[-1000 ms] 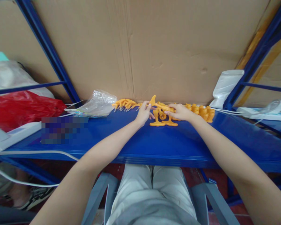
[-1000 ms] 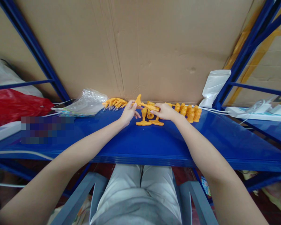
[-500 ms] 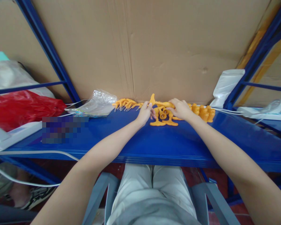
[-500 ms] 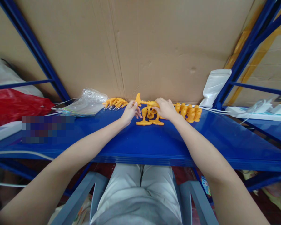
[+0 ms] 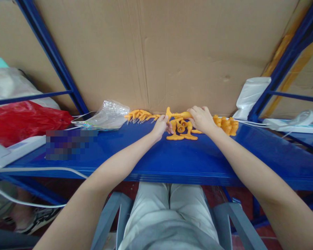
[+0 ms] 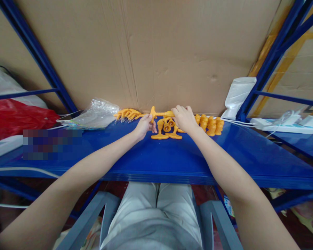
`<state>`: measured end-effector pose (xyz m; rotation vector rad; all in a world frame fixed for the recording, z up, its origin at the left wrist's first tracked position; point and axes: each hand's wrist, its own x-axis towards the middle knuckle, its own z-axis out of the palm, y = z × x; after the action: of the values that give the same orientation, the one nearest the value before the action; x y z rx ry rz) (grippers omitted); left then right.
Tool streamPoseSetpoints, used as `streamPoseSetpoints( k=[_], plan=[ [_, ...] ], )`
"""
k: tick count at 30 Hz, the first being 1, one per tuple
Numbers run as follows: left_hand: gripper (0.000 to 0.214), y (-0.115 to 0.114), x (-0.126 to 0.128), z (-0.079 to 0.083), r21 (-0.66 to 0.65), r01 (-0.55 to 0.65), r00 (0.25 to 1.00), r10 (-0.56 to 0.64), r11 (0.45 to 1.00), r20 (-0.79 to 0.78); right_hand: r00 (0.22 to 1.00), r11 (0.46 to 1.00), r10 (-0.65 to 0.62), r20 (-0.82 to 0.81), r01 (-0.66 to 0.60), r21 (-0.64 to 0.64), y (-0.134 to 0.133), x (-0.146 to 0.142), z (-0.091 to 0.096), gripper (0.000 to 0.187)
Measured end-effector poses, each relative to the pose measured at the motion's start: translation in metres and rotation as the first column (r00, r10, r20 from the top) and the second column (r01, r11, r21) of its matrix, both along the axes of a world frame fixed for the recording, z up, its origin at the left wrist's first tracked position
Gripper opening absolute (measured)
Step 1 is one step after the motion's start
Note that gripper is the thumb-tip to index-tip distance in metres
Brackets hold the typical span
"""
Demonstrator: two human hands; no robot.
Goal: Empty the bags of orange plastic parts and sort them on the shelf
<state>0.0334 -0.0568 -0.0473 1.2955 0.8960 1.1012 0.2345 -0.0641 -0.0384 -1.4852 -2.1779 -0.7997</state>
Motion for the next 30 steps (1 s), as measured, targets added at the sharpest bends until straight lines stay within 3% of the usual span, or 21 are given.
streamPoseSetpoints(
  k=[5,13,21,30],
  plan=[
    [0.011,0.005,0.000,-0.008,0.101,0.003,0.997,0.004,0.995,-0.072,0.978,0.951,0.100,-0.184,-0.148,-0.272,0.010,0.009,-0.006,0.027],
    [0.004,0.007,0.002,-0.016,0.254,0.100,0.986,-0.062,0.962,-0.153,0.988,0.878,-0.038,-0.151,-0.040,-0.477,0.005,0.002,-0.005,0.019],
    [0.015,0.005,0.002,-0.011,0.222,0.126,0.988,-0.103,0.967,-0.115,0.959,0.906,-0.282,0.027,0.275,-0.322,-0.009,-0.010,0.007,0.026],
    [0.020,-0.004,0.004,-0.004,0.093,0.115,0.987,-0.103,0.989,-0.124,0.933,0.923,-0.338,0.125,0.354,-0.149,-0.010,-0.012,0.007,0.030]
  ],
)
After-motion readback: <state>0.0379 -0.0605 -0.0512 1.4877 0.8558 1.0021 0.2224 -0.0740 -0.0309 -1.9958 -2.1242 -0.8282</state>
